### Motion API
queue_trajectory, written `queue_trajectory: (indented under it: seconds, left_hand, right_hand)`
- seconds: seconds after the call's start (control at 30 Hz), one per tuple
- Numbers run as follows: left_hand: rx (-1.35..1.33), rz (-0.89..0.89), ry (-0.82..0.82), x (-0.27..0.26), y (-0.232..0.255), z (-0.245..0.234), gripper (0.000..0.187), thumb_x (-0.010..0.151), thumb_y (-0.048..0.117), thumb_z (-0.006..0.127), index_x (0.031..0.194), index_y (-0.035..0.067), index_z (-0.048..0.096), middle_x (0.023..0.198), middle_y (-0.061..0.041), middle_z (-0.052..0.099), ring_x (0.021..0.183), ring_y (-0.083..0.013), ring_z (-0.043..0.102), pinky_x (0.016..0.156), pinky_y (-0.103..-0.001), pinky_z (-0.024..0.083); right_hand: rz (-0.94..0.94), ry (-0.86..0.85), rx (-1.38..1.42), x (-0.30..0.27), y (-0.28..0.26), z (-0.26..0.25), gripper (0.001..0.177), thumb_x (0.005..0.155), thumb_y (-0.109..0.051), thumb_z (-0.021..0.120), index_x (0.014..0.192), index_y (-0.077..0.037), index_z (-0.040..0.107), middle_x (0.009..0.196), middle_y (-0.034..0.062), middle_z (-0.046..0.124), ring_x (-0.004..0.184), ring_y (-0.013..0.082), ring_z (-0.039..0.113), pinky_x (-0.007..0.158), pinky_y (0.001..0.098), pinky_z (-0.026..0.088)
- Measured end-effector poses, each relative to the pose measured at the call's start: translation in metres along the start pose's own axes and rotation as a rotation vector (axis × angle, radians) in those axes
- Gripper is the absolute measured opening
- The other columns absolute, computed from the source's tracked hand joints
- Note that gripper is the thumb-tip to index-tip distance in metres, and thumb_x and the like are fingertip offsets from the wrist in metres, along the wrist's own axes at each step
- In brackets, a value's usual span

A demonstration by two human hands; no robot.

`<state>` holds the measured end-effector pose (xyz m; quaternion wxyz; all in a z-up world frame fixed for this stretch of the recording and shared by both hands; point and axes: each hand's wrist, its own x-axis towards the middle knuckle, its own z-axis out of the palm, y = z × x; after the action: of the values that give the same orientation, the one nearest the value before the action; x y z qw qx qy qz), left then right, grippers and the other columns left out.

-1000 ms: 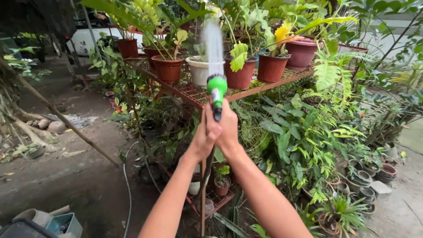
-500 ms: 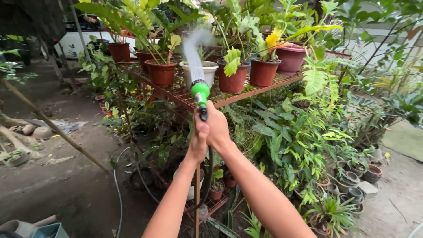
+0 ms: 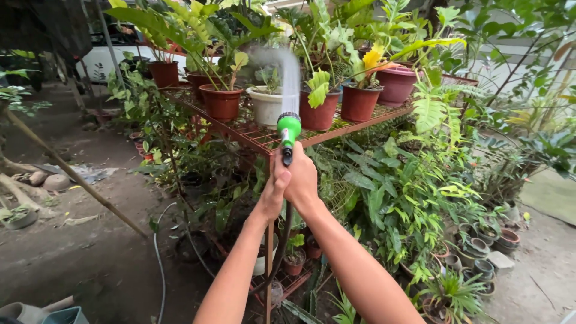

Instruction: Watering various potted plants in a garden using a hose with a spray nozzle.

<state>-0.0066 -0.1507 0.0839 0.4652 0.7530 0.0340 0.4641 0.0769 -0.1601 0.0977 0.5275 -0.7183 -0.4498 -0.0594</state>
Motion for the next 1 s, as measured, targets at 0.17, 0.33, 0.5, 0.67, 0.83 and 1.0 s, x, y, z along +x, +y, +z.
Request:
queue_trajectory:
  seconds: [0.17, 0.33, 0.5, 0.67, 0.83, 1.0]
  left_hand:
    - [-0.019, 0.002, -0.003, 0.000, 0.011, 0.016, 0.112, 0.092, 0.076, 0.036, 0.166, -0.002, 0.007, 0.169, -0.038, 0.005, 0.155, -0.0513, 0.011, 0.127, -0.059, 0.014]
    - [0.000, 0.081, -0.018, -0.003, -0.022, 0.026, 0.114, 0.091, 0.080, 0.030, 0.166, -0.003, 0.008, 0.166, -0.036, 0.019, 0.150, -0.0515, 0.029, 0.121, -0.060, 0.030]
    - [0.070, 0.058, -0.122, -0.030, 0.015, 0.051, 0.119, 0.084, 0.084, 0.027, 0.165, 0.000, 0.007, 0.158, -0.036, 0.034, 0.137, -0.0537, 0.045, 0.112, -0.063, 0.043]
    - [0.158, -0.146, -0.396, -0.060, 0.072, 0.078, 0.076, 0.086, 0.047, 0.040, 0.146, 0.003, 0.025, 0.130, -0.025, 0.055, 0.101, -0.0364, 0.066, 0.084, -0.045, 0.071]
    - [0.170, -0.307, -0.447, -0.073, 0.062, 0.100, 0.120, 0.072, 0.072, 0.041, 0.164, 0.012, -0.005, 0.168, -0.020, 0.020, 0.138, -0.0487, 0.046, 0.101, -0.066, 0.048]
    - [0.146, -0.272, -0.414, -0.084, 0.049, 0.118, 0.127, 0.073, 0.081, 0.042, 0.165, 0.008, -0.007, 0.174, -0.022, 0.009, 0.150, -0.0471, 0.035, 0.113, -0.063, 0.038]
  right_hand:
    - [0.020, -0.021, -0.037, 0.005, 0.022, 0.010, 0.039, 0.099, -0.051, 0.051, 0.107, -0.013, 0.052, 0.091, 0.0290, 0.073, 0.099, 0.0526, 0.071, 0.086, 0.0634, 0.053]
    - [0.006, -0.020, -0.024, -0.005, 0.023, -0.008, 0.037, 0.099, -0.050, 0.052, 0.105, -0.014, 0.052, 0.091, 0.0288, 0.072, 0.099, 0.0515, 0.071, 0.085, 0.0625, 0.054]
    - [-0.078, 0.128, 0.153, -0.048, 0.040, -0.032, 0.033, 0.095, -0.041, 0.066, 0.109, -0.011, 0.061, 0.085, 0.0286, 0.072, 0.082, 0.0482, 0.074, 0.069, 0.0552, 0.056]
    - [0.104, 0.080, 0.350, -0.094, 0.073, -0.101, 0.026, 0.096, -0.025, 0.069, 0.105, -0.001, 0.067, 0.079, 0.0070, 0.070, 0.054, 0.0136, 0.059, 0.045, 0.0231, 0.053]
    - [0.148, 0.229, 0.178, -0.113, 0.098, -0.124, 0.029, 0.091, -0.034, 0.076, 0.079, -0.010, 0.065, 0.067, 0.0026, 0.063, 0.059, 0.0139, 0.051, 0.055, 0.0325, 0.045]
    - [0.237, 0.207, 0.152, -0.125, 0.095, -0.138, 0.024, 0.090, -0.034, 0.075, 0.085, -0.011, 0.071, 0.064, 0.0024, 0.063, 0.059, 0.0134, 0.052, 0.056, 0.0339, 0.045]
